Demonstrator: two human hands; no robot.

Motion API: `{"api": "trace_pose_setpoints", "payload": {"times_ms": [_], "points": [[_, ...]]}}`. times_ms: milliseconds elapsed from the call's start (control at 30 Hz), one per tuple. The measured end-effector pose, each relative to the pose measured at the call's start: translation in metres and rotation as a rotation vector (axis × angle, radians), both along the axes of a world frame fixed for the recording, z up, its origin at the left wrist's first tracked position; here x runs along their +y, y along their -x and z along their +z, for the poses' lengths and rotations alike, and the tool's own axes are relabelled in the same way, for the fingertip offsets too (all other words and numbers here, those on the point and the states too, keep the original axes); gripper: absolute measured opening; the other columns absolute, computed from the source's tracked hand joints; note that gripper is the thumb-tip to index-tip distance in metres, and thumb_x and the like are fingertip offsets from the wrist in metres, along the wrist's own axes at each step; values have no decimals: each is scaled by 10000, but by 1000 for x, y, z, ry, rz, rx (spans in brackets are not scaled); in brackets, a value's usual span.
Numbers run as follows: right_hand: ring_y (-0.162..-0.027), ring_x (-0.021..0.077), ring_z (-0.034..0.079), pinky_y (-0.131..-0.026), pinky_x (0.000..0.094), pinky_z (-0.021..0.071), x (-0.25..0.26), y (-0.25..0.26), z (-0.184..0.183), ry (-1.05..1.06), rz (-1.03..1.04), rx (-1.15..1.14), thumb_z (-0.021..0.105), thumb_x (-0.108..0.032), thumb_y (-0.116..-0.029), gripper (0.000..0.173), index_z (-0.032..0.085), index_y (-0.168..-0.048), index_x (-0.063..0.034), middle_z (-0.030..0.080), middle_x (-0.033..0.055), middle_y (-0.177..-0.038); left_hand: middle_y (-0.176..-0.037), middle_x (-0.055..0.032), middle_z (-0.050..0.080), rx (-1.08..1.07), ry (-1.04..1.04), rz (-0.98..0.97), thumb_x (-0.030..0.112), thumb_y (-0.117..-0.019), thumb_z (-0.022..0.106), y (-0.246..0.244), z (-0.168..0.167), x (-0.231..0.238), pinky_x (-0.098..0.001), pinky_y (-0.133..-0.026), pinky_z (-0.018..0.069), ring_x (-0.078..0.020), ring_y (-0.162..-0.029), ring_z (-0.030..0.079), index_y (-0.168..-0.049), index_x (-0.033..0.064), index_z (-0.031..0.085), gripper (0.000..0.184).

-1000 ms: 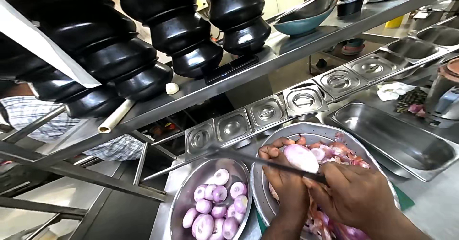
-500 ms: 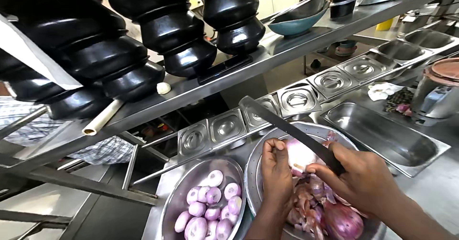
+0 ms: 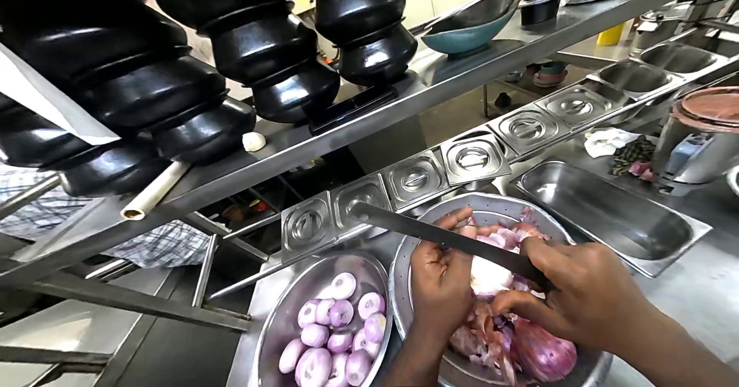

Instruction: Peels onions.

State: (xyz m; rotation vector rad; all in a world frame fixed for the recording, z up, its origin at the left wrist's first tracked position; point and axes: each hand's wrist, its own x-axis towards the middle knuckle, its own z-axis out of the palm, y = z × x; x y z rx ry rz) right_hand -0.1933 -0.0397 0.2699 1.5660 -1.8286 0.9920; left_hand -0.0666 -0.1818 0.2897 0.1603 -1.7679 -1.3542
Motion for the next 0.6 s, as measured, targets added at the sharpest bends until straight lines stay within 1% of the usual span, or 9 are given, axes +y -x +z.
{"api": "trace_pose_setpoints", "payload": {"times_ms": [100, 167, 300, 400, 467, 500, 600], "points": [[-416, 69, 403, -381, 273, 289, 1, -1, -1, -12, 0, 10, 408, -808, -931, 665, 491, -700, -190, 376, -73, -512, -972, -131, 764, 29, 1, -13, 165, -1030, 588, 0, -1, 0, -317, -790, 622, -195, -872, 746, -1159, 13, 727, 243], [-411, 77, 411, -376, 275, 294, 2, -2, -1, -17, -8, 24, 386, -809, -937, 672, 496, -704, -188, 384, -68, -507, -958, -131, 767, 42, -10, -6, 167, -1018, 607, 0, -1, 1, -319, -782, 626, -194, -858, 750, -1112, 11, 742, 226], [-399, 88, 396, -372, 281, 281, 3, -3, -1, -18, 17, 53, 383, -784, -956, 667, 484, -689, -181, 367, -58, -498, -935, -130, 765, 44, -31, 8, 151, -1000, 621, -2, 1, 3, -314, -775, 625, -194, -842, 751, -1076, 15, 752, 204], [-397, 92, 398, -366, 277, 281, 3, -3, -2, -30, 83, 84, 388, -727, -992, 635, 486, -695, -174, 365, -54, -499, -930, -122, 762, 22, -23, 2, 191, -1021, 616, -5, 2, 3, -294, -766, 621, -178, -821, 742, -1066, 24, 749, 217], [-406, 104, 407, -370, 283, 284, 2, -3, -3, -10, 86, 122, 383, -689, -1016, 617, 491, -710, -164, 380, -41, -513, -912, -125, 760, 31, -40, 12, 167, -1015, 625, -5, 2, 4, -280, -740, 618, -172, -792, 738, -1045, 16, 751, 199], [-412, 116, 418, -371, 289, 293, 2, -3, -4, 4, 78, 146, 375, -667, -1029, 609, 494, -718, -158, 395, -31, -522, -903, -131, 760, 35, -63, 22, 146, -1010, 628, -4, 2, 5, -284, -743, 622, -178, -786, 741, -1036, 11, 752, 185], [-424, 145, 430, -381, 301, 309, 1, -7, -5, 38, 51, 222, 346, -574, -1071, 557, 487, -746, -144, 409, -8, -543, -872, -152, 760, 29, -168, 68, 126, -1005, 628, -3, 1, 7, -288, -715, 621, -188, -754, 743, -1017, 1, 753, 178]]}}
